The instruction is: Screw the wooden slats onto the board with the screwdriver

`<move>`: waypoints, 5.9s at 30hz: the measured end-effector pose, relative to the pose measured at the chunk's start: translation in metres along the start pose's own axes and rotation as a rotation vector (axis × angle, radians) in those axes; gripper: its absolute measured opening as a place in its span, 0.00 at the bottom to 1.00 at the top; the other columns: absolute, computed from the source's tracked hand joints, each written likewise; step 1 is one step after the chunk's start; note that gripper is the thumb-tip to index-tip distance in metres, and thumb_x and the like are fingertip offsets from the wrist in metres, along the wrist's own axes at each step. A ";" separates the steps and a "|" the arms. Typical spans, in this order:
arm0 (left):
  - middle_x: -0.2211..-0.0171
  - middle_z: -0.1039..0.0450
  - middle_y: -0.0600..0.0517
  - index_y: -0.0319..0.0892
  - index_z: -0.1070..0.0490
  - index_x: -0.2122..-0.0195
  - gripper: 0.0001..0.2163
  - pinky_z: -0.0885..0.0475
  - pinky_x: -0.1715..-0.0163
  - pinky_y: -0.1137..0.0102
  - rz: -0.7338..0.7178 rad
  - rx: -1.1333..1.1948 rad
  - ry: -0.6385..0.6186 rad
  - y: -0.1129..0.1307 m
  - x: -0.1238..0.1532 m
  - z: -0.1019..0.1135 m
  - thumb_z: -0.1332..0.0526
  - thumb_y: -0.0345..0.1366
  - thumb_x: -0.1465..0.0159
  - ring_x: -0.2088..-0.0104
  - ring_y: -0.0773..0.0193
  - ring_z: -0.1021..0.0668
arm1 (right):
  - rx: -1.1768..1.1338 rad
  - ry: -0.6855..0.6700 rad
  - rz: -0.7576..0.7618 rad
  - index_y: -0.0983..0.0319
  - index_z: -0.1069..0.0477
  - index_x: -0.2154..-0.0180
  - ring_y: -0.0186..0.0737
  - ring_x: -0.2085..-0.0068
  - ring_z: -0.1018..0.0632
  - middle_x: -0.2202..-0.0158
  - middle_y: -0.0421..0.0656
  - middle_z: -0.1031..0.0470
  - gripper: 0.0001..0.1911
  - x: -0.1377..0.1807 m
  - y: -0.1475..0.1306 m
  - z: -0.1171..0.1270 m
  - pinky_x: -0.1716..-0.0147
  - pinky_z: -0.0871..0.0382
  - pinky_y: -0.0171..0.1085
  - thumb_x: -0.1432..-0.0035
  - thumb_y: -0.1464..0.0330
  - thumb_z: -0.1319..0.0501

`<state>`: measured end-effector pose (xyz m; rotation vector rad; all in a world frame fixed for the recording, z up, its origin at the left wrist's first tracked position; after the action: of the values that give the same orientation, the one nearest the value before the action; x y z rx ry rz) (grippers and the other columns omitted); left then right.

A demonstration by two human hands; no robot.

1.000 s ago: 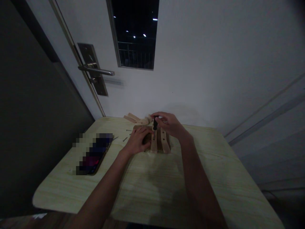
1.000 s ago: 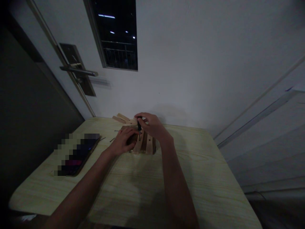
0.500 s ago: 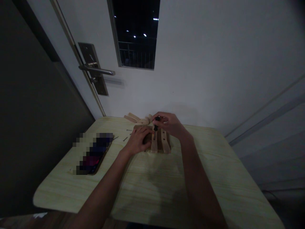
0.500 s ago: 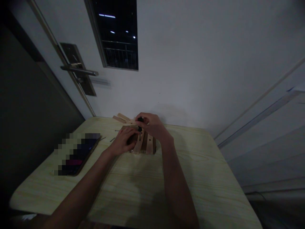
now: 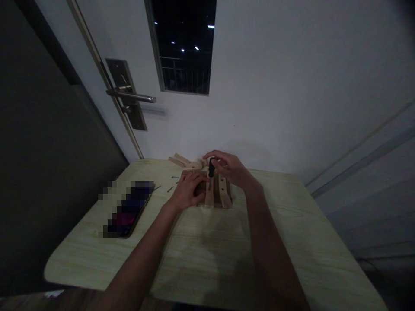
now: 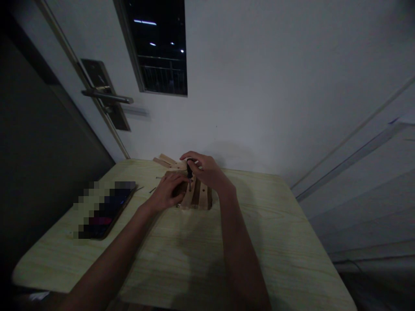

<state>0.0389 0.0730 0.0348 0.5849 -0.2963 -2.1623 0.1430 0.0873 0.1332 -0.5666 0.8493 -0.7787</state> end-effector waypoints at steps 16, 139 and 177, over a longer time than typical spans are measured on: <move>0.44 0.27 0.44 0.44 0.29 0.48 0.19 0.36 0.45 0.48 0.010 0.007 -0.001 0.002 0.000 0.002 0.40 0.35 0.42 0.42 0.46 0.28 | 0.021 0.043 -0.055 0.60 0.21 0.57 0.41 0.56 0.20 0.55 0.47 0.18 0.12 -0.001 0.010 0.003 0.54 0.26 0.41 0.38 0.63 0.41; 0.40 0.31 0.41 0.43 0.36 0.40 0.26 0.39 0.43 0.47 -0.045 0.006 -0.083 -0.002 0.001 -0.005 0.40 0.43 0.40 0.41 0.44 0.31 | 0.006 0.019 -0.047 0.61 0.21 0.58 0.35 0.64 0.20 0.59 0.44 0.18 0.12 0.003 0.006 0.008 0.62 0.23 0.36 0.41 0.71 0.41; 0.41 0.29 0.44 0.46 0.32 0.44 0.24 0.39 0.40 0.47 -0.055 0.063 -0.018 -0.007 -0.001 -0.002 0.41 0.50 0.38 0.40 0.45 0.30 | 0.222 0.007 -0.030 0.61 0.26 0.64 0.35 0.68 0.26 0.67 0.41 0.23 0.03 0.001 -0.002 0.007 0.64 0.32 0.36 0.43 0.70 0.35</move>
<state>0.0360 0.0776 0.0302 0.6161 -0.3627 -2.2188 0.1478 0.0865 0.1380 -0.3805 0.7500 -0.8898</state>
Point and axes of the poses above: each hand's wrist, its own x-axis away from the middle knuckle, its own z-axis out of the back of the hand, y = z × x, the point moved 10 cm from there along -x, towards the middle knuckle
